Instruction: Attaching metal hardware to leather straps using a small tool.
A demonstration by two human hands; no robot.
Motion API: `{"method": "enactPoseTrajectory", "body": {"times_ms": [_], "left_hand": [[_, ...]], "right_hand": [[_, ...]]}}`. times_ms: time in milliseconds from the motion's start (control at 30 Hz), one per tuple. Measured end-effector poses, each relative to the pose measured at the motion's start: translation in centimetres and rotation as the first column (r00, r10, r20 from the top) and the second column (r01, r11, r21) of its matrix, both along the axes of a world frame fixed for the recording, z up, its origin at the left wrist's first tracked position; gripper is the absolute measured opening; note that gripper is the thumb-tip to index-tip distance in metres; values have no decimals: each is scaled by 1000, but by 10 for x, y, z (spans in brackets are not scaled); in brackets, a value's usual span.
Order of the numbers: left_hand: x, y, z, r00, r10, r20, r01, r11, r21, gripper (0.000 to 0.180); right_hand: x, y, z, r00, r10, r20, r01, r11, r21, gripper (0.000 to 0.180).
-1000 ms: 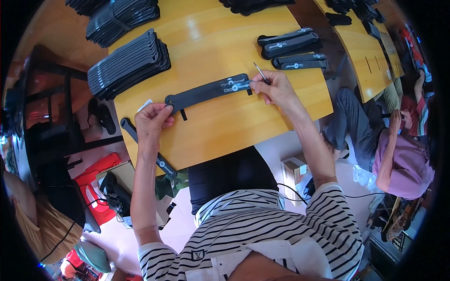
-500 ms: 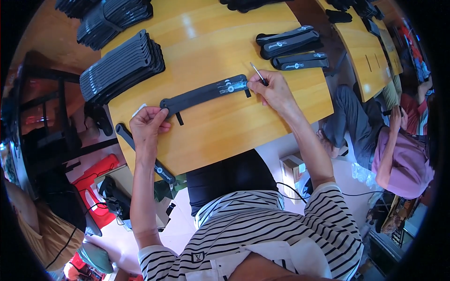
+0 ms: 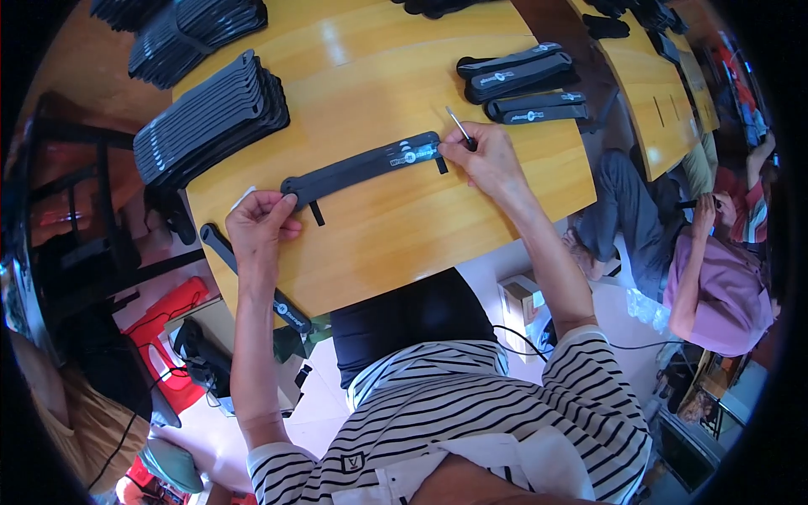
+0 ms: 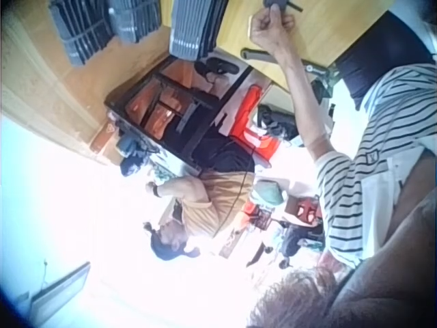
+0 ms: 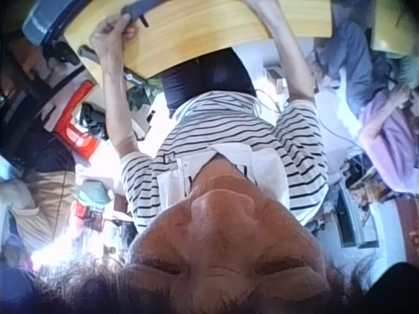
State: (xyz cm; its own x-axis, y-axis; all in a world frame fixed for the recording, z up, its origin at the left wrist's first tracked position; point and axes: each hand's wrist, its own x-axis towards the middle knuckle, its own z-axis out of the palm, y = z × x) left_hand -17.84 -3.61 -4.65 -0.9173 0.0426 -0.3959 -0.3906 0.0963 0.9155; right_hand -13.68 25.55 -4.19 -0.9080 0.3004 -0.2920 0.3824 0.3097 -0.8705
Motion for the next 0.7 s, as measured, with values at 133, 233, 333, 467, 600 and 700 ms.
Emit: {"method": "enactPoseTrajectory", "body": {"times_ms": [133, 233, 333, 467, 600, 700], "left_hand": [[0, 0, 0, 1000, 9, -9, -9, 1000, -11, 8], [-1, 0, -2, 1000, 13, -11, -12, 1000, 3, 8], [0, -1, -3, 1000, 10, -18, -10, 1000, 17, 9], [0, 0, -2, 1000, 10, -16, -10, 1000, 20, 9], [-1, 1, -2, 1000, 9, -17, -9, 1000, -1, 9], [-1, 0, -6, 1000, 0, -21, 0, 1000, -5, 9]], "right_hand": [[-1, -1, 1, 1000, 13, -2, -12, 1000, 11, 12], [-1, -1, 1, 1000, 18, 1, -18, 999, 46, 12], [-2, 0, -1, 1000, 21, 3, -21, 999, 34, 12], [-3, -1, 3, 1000, 21, 17, -22, 998, 53, 13], [-4, 0, 3, 999, 27, 30, -29, 997, 73, 12], [-5, 1, 3, 998, 43, 37, -46, 995, 91, 13]]}}
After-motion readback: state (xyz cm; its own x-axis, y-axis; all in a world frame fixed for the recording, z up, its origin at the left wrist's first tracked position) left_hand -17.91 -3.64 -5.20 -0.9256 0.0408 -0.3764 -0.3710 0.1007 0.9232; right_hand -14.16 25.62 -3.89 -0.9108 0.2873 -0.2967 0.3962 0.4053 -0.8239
